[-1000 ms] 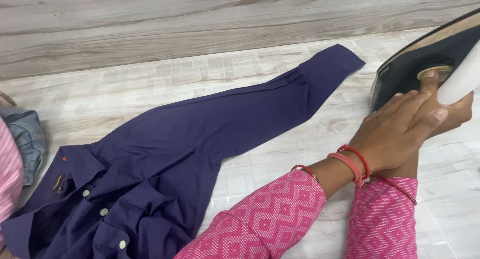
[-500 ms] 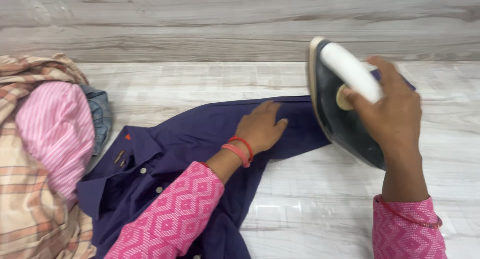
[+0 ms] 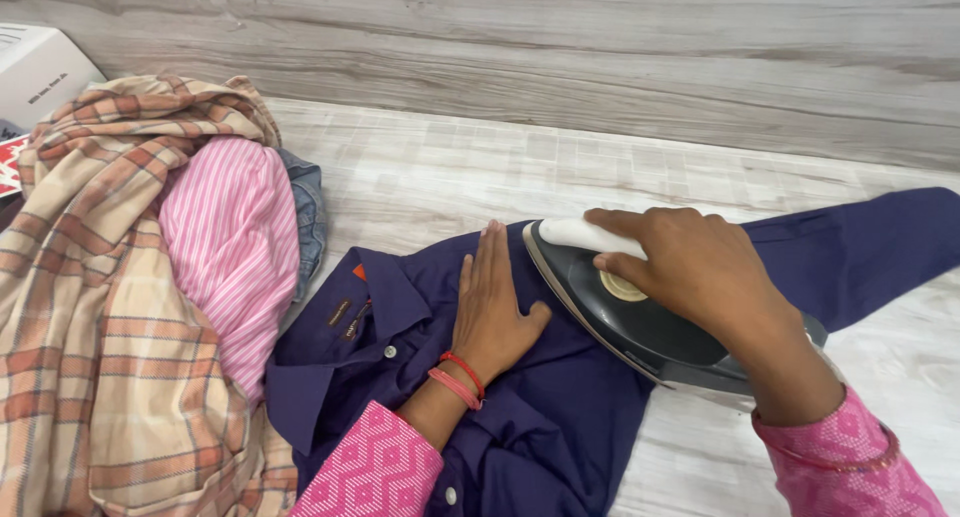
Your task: The person irons a dark blue long-sleeved shirt on a flat surface. They smooth the fabric with one hand while moving the iron with the other, systematically treating the sleeves, collar, and body sections. The shirt is repositioned and flipped to ensure all areas are pressed.
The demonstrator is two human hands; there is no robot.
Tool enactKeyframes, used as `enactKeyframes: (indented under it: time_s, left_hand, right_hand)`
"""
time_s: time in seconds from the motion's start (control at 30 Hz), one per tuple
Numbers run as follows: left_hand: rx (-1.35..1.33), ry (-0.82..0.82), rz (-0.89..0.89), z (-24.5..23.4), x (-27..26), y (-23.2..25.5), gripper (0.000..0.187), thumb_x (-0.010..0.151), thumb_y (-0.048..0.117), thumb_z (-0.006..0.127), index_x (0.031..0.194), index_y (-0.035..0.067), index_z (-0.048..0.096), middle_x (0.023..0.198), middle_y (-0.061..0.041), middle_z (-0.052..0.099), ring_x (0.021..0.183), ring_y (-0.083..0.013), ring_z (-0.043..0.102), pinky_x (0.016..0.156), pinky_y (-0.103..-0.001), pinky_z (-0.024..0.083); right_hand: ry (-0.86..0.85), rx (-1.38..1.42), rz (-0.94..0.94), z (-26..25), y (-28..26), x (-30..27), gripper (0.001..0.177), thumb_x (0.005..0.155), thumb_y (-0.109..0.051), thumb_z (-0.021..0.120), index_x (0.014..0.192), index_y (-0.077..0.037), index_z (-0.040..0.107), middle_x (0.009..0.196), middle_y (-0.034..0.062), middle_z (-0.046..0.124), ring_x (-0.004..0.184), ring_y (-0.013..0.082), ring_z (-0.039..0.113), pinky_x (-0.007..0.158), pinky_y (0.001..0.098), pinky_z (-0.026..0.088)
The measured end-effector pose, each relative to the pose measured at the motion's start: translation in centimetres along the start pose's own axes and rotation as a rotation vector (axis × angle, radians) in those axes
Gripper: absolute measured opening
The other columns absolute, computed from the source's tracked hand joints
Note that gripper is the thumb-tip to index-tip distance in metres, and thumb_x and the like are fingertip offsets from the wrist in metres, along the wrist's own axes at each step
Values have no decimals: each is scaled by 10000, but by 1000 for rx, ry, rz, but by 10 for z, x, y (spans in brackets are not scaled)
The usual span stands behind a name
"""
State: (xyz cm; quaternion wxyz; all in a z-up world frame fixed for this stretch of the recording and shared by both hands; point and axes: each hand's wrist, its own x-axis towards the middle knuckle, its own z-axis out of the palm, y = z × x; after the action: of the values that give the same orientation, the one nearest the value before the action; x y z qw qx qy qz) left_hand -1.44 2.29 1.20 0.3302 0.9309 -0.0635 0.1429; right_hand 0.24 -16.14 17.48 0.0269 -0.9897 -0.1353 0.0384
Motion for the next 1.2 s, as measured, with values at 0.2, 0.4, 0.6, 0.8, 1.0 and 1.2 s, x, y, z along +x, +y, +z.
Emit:
enactKeyframes:
  time_s: [0.2,0.4,0.6,0.8,1.0,1.2]
  left_hand:
    - [190,20,15,13,9,-22,824,873,267,564,1557,-81,262,1640,-260,264,1542,-384,212,1239,-549,134]
    - [393,-74,75,4,16,-27,726,903,384,483,1496,-28,412,1611,-187,348,1516,-337,255,1229,-550,142]
    - [424,-87,86,8,15,-35,722,907,400,463,1506,0,414,1619,-146,341,1515,-306,255,1218,-551,143]
    - [462,-81,82,9,17,-30,732,893,403,462,1505,4,413,1614,-146,342,1515,-301,253,1219,-544,142]
    - [468,-54,83,1,16,-8,677,908,358,478,1494,22,435,1618,-131,359,1527,-275,269,1234,-546,149]
    - [143,-15,276,53,19,60,682,977,362,479,1532,-29,410,1624,-180,356,1534,-311,285,1237,-565,165]
  right_hand:
    - [88,-82,-83,34,-25,59,515,895,-488,655,1398,-387,610,1039,107,761,939,336,720,750,486,575]
    - [173,-70,-73,34,-15,82,494,910,-482,659,1392,-380,623,1079,113,754,933,345,730,749,480,582]
    - [-3,-166,-1,35,11,27,557,914,-547,630,1461,-486,544,1046,109,765,952,338,736,810,468,587]
    - [19,-130,227,29,55,36,532,922,-569,631,1444,-490,573,1072,101,766,982,355,735,825,490,586]
    - [100,-30,233,35,75,65,510,901,-554,677,1398,-453,634,1089,109,776,1032,343,732,876,492,577]
    - [70,-62,145,33,66,44,536,878,-566,680,1399,-466,612,1107,124,755,1041,361,713,881,502,567]
